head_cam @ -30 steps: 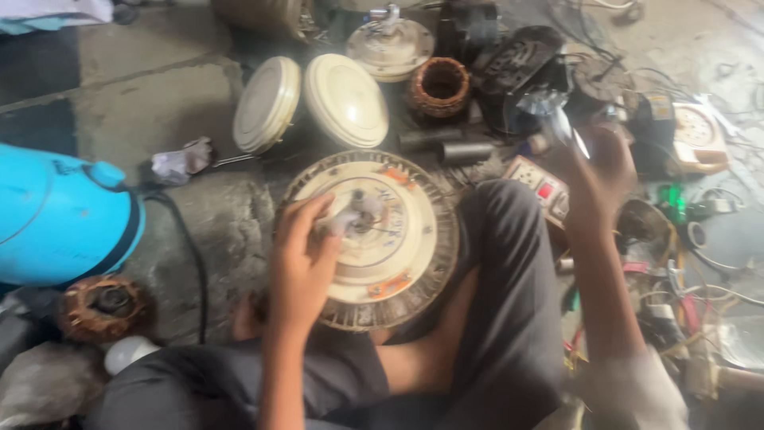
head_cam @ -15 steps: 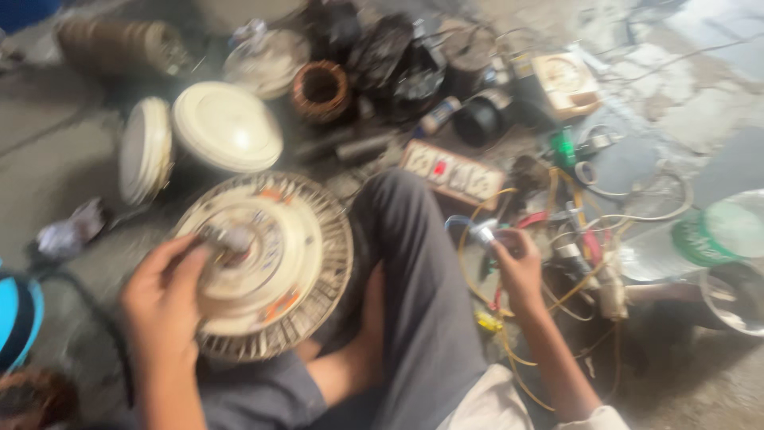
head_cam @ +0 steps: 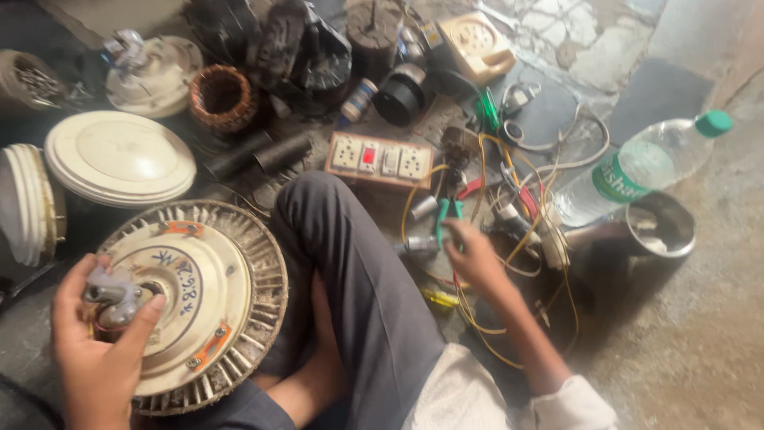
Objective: The person sits on the floor and repairs an electric motor stator. They use a screwdriver to adjust components and connect wires to the central hub, then use a long-handled tool to press down on the stator's center.
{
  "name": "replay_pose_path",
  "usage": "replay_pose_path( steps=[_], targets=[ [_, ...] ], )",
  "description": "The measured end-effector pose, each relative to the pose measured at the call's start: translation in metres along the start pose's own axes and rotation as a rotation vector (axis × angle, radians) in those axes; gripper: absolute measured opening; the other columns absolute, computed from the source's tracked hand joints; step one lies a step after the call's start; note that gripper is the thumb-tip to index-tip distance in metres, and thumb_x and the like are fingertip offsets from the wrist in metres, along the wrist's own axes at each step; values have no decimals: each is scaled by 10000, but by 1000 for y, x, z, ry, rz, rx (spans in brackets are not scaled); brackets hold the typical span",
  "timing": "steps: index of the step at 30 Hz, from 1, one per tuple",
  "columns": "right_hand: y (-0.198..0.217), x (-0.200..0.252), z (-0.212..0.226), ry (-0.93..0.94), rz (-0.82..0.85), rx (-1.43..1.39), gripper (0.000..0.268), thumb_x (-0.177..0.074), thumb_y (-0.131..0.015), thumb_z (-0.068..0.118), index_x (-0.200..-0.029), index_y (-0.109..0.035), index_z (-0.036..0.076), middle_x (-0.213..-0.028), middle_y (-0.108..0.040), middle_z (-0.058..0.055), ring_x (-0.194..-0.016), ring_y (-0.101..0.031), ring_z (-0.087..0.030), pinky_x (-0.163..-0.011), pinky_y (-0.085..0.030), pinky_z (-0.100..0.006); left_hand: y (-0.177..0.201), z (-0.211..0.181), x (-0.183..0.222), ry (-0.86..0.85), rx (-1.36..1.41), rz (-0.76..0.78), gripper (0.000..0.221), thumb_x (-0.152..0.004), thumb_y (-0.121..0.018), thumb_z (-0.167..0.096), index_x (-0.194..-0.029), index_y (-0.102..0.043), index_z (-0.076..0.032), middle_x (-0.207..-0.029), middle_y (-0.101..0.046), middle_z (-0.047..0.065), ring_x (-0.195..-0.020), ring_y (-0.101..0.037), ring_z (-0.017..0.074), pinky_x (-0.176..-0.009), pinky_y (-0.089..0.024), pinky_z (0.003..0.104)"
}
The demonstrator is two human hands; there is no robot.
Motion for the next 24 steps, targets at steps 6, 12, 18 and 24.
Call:
replay_pose_path(
  steps=[6,12,18,24],
  targets=[
    [14,-2,-6,-135,343,424,174,-963,-667,178,-1098,-708,76,-1059,-726,-166,-949,-705,-336,-845,-554,-400,8,15,-6,81,37,113,726,-819,-694,73,-1505,-484,-41,-1450,-591,92,-1229,-594,158,-1020,-512,289],
    [-60,37,22,108,250,520,271,-836,-650,160,-1102,-688,127,-1103,-699,-177,-1004,-679,-377,-810,-554,-481,6,19,-14,-46,-3,190,774,-813,-736,2,-1534,-465,-70,-1485,-544,120,-1314,-561,226,-1083,-491,371],
    [-3,-2,21,-294,123,695,251,-1049,-595,290,-1086,-677,56,-1010,-735,-258,-943,-706,-465,-833,-550,-530,13,23,-12,-35,-180,64,696,-782,-796,-51,-1429,-579,-189,-1354,-695,77,-1180,-683,170,-965,-548,309],
    [-49,-9,221,155,398,-149,463,-893,-603,20,-1335,-692,126,-1009,-805,-78,-904,-756,-161,-752,-609,-332,12,-6,-11,-197,-116,36,685,-792,-785,-46,-1431,-581,-183,-1385,-685,110,-1255,-679,224,-1033,-540,330]
  ],
)
Point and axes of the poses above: each hand's wrist, its own x-axis away from the middle knuckle, its own y-axis out of the back of the hand, z = x × y, the point moved 8 cm from there along -x, towards the middle knuckle
